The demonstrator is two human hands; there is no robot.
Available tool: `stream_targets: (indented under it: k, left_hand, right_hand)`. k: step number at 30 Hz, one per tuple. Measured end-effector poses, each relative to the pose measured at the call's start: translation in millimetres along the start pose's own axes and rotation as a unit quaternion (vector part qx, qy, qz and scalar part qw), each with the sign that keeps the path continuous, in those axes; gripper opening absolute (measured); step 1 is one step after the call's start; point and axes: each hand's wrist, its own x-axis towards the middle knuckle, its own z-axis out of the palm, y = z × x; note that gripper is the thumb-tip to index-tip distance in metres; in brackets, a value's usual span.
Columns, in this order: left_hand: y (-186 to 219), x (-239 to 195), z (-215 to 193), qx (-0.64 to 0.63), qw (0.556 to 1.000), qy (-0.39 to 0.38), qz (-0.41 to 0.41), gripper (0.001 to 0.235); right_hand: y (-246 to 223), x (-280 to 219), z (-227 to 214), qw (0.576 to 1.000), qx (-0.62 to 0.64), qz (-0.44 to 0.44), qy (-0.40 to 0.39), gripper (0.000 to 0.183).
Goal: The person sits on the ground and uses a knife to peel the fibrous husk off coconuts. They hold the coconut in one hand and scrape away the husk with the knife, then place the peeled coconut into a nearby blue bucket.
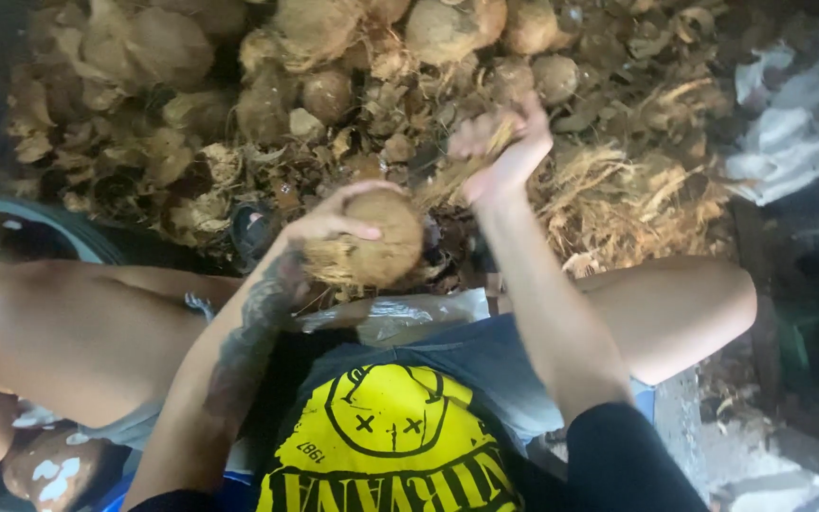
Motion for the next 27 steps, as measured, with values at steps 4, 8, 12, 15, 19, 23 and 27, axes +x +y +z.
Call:
stream_targets:
  k: [4, 8, 12, 15, 19, 23, 27]
  left_hand:
    - [27.6, -0.2, 12.6, -0.089, 0.994, 0.038, 0.043, 0.072]
    - [61.1, -17.0, 31.3, -0.35, 0.926, 0.138, -0.036, 0.103]
    - [42.0, -14.7, 6.8, -0.46, 0.852, 0.248, -0.041, 0.076]
    - [41.0, -11.0, 8.1, -0.542, 0.784, 0.302, -0.03, 0.078]
    - [39.4, -10.4, 12.0, -0.443, 0.813, 0.366, -0.096, 0.11]
    - [31.9, 4.2, 5.7, -0.313, 0.849, 0.394, -0.16, 0.099]
    - [83.9, 34.2, 40.1, -0.262, 0.869, 0.375, -0.189, 0.099]
  right_hand:
    - [-15.2, 59.9, -40.0, 0.976, 0.121, 0.008, 0.178, 0.047]
    - [-54.7, 142.7, -135.7, 0.922, -0.093, -0.292, 0.238, 0.035]
    - [-40.3, 185.0, -245.1, 0.557, -0.616, -0.506, 0.233, 0.041]
    - [56.7, 144.2, -282.6, 0.819, -0.538, -0.104, 0.173, 0.066]
    - [62.4, 183.8, -311.9, 0.443, -0.873, 0.207, 0.004, 0.084]
    - [15.6, 134.2, -157.6, 0.578, -0.815, 0.043, 0.004, 0.056]
    - [16.1, 79.6, -64.2, 0.775, -0.535, -0.2, -0.271, 0.016]
